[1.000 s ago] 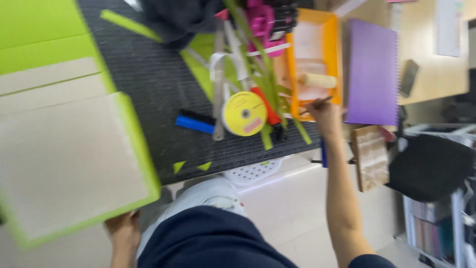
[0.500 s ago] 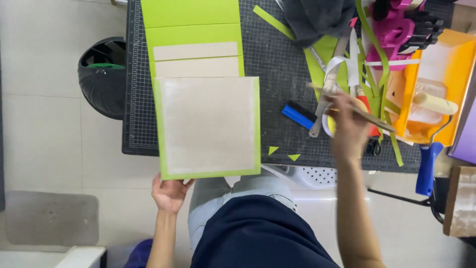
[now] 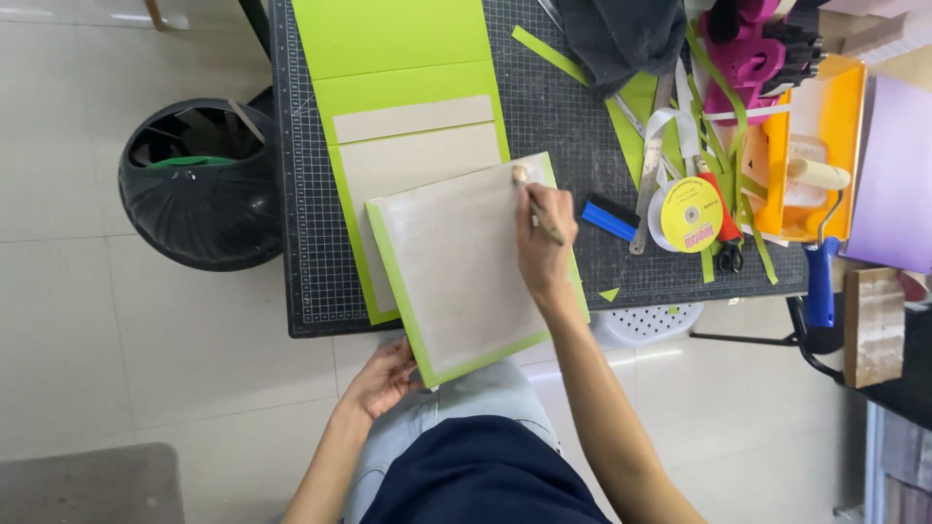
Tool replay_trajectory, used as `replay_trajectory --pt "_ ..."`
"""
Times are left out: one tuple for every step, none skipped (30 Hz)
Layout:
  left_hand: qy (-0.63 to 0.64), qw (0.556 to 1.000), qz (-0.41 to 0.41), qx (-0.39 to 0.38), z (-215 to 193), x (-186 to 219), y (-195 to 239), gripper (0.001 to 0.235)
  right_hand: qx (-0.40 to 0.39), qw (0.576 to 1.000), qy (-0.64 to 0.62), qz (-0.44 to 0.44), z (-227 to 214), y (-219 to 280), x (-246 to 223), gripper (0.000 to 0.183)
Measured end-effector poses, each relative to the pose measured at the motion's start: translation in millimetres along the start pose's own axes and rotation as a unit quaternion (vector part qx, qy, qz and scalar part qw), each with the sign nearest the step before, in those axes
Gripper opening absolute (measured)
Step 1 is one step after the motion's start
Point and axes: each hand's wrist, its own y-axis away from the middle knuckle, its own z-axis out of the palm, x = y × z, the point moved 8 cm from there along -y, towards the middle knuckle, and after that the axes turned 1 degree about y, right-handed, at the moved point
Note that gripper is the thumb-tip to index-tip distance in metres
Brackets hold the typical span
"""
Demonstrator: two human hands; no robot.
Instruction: Applying glue to a cardboard box insert using a roller and a brush on a workshop table.
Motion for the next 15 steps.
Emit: replay_trajectory --pt "0.007 1.000 -0.009 0.001 -6 -4 -7 0.042 -0.016 1.000 -0.014 0.006 4 0 -15 0.005" --pt "0.014 1.000 -0.017 0.003 -11 -9 -14 0.041 -0.032 0.999 -0.028 0.012 7 0 -29 0.005" --pt "0.013 1.000 -0.020 -0.003 -28 -19 -27 0.041 -0.029 0.999 -0.023 0.011 8 -1 -28 0.005" --pt "0.027 0.999 -0.015 0.010 -47 -29 -41 0.036 -0.028 0.991 -0.112 0.071 11 -1 -17 0.004" --pt "0.043 0.999 -0.013 0.026 -67 -43 -51 0.031 -0.027 0.971 -0.198 0.134 13 4 -6 0.004" --pt "0.042 0.999 -0.020 0.023 -66 -46 -52 0.031 -0.025 0.972 -0.192 0.136 5 -6 -1 0.004" --pt "0.045 0.998 -0.019 0.026 -67 -46 -54 0.027 0.015 0.982 -0.146 0.117 -9 -18 2 0.005" --pt "0.048 0.998 -0.019 0.030 -68 -46 -57 0.024 0.055 0.989 -0.099 0.097 -22 -29 4 0.006" --pt "0.048 0.998 -0.022 0.028 -48 -35 -45 0.024 0.056 0.989 -0.095 0.097 -12 -26 5 0.006" --pt "0.042 0.998 -0.026 0.039 -30 -23 -33 0.026 0.020 0.998 -0.009 0.064 3 -25 1 0.003" --pt "0.036 0.998 -0.031 0.050 -12 -13 -21 0.029 -0.017 0.996 0.079 0.030 17 -22 -2 0.001" --pt "0.036 0.998 -0.035 0.047 -7 -10 -14 0.029 -0.016 0.996 0.083 0.031 18 -16 -22 0.001" --pt "0.041 0.998 -0.032 0.032 2 -5 -9 0.016 -0.060 0.998 0.023 0.013 27 -12 -44 0.005" --pt "0.045 0.998 -0.028 0.017 11 0 -4 0.023 -0.103 0.994 -0.037 -0.005 36 -7 -67 0.011" --pt "0.046 0.998 -0.032 0.018 10 0 -4 0.023 -0.105 0.994 -0.035 -0.003 30 -13 -63 0.011"
